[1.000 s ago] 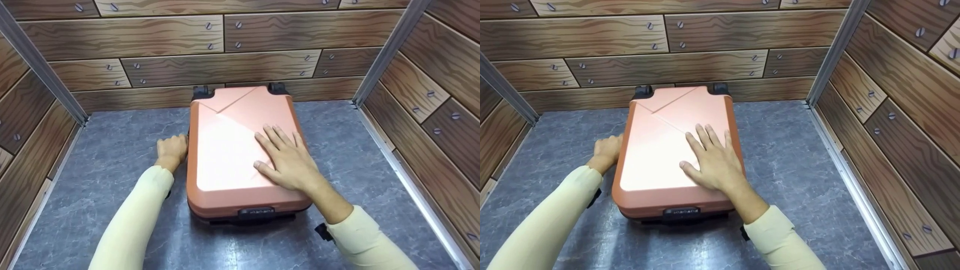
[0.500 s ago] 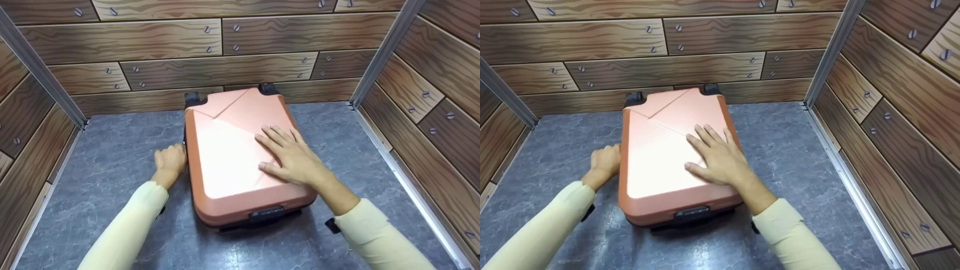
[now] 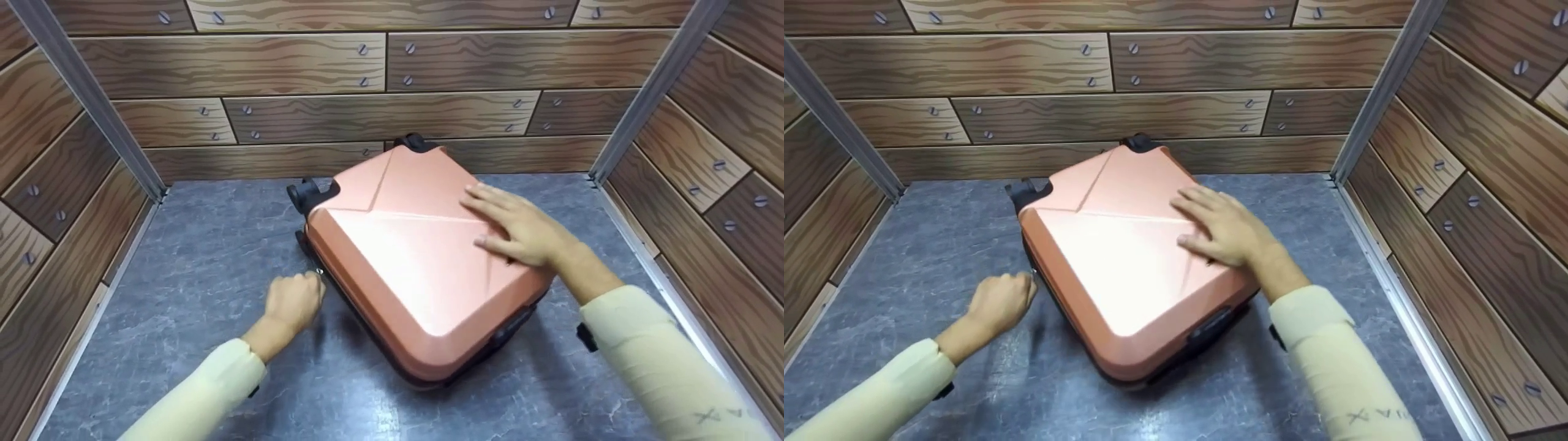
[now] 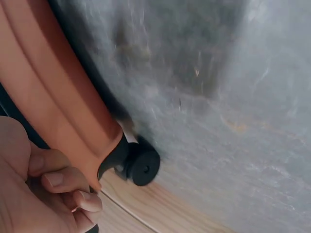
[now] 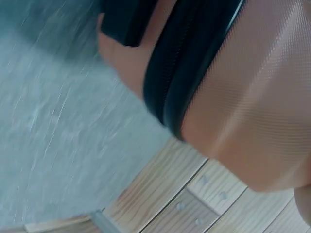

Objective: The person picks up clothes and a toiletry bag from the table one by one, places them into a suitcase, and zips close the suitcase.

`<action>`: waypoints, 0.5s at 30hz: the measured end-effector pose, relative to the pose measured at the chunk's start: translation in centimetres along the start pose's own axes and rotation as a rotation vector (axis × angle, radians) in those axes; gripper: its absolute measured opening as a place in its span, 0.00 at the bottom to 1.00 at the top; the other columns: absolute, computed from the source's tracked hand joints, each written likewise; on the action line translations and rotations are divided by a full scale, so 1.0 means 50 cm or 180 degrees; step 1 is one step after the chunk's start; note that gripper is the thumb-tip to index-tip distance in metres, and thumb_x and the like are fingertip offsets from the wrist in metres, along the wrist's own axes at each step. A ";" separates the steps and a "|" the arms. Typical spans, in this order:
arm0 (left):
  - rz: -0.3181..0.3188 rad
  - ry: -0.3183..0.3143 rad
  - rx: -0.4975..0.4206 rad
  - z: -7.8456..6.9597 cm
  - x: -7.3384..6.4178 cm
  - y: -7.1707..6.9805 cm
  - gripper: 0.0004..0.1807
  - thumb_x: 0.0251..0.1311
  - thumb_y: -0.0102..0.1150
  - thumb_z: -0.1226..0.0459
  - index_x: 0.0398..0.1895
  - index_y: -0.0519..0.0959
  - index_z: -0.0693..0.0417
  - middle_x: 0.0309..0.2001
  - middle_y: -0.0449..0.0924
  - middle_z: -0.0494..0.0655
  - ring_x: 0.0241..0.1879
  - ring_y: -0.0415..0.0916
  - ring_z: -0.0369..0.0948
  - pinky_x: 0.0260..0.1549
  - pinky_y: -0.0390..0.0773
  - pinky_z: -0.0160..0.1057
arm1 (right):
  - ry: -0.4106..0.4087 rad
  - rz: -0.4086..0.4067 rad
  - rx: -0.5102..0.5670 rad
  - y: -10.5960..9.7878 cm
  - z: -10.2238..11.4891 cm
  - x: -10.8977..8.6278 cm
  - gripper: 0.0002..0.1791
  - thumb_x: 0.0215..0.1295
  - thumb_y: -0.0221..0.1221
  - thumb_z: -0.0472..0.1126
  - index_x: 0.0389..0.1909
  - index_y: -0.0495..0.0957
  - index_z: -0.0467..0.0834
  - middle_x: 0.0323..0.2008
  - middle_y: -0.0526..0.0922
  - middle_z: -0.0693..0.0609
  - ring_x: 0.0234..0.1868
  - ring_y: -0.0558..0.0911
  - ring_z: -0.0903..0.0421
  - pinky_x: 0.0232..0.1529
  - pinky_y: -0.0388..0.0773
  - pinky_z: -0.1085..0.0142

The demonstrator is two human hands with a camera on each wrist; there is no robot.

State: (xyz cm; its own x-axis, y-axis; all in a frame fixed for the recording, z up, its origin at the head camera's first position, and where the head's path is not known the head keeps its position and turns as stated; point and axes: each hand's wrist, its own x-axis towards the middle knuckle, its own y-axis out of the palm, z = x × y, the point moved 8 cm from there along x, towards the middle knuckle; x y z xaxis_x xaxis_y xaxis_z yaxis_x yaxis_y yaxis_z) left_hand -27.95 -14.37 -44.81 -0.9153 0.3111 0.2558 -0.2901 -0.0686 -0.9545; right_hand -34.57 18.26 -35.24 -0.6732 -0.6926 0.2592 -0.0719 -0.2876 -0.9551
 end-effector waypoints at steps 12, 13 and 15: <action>-0.0370 -0.0084 -0.0134 -0.021 -0.008 -0.001 0.10 0.62 0.55 0.65 0.23 0.74 0.59 0.18 0.80 0.55 0.20 0.82 0.53 0.22 0.77 0.49 | 0.0452 -0.0081 -0.0109 0.024 0.107 -0.005 0.38 0.71 0.51 0.63 0.75 0.62 0.47 0.76 0.58 0.40 0.77 0.55 0.38 0.74 0.45 0.37; -0.0404 -0.0104 -0.0140 -0.019 -0.007 -0.002 0.10 0.62 0.55 0.65 0.23 0.74 0.59 0.17 0.80 0.55 0.19 0.82 0.53 0.22 0.77 0.49 | 0.0534 -0.0026 -0.0084 0.031 0.129 0.001 0.39 0.70 0.49 0.66 0.76 0.60 0.49 0.77 0.55 0.40 0.78 0.53 0.37 0.74 0.42 0.36; -0.0452 -0.0090 -0.0128 -0.019 -0.006 -0.004 0.10 0.62 0.55 0.65 0.23 0.74 0.59 0.17 0.80 0.55 0.19 0.81 0.53 0.22 0.76 0.48 | 0.0746 0.0072 -0.0162 0.042 0.170 0.014 0.43 0.69 0.45 0.71 0.77 0.57 0.51 0.79 0.49 0.41 0.79 0.48 0.37 0.73 0.37 0.34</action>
State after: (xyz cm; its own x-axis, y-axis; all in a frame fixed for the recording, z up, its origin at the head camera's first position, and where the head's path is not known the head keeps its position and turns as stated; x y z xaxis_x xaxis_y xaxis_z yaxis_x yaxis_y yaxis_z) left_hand -27.36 -13.54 -44.84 -0.8735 0.2882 0.3925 -0.4064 0.0123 -0.9136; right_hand -28.92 11.58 -35.82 -0.8270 -0.5243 0.2028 -0.0878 -0.2358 -0.9678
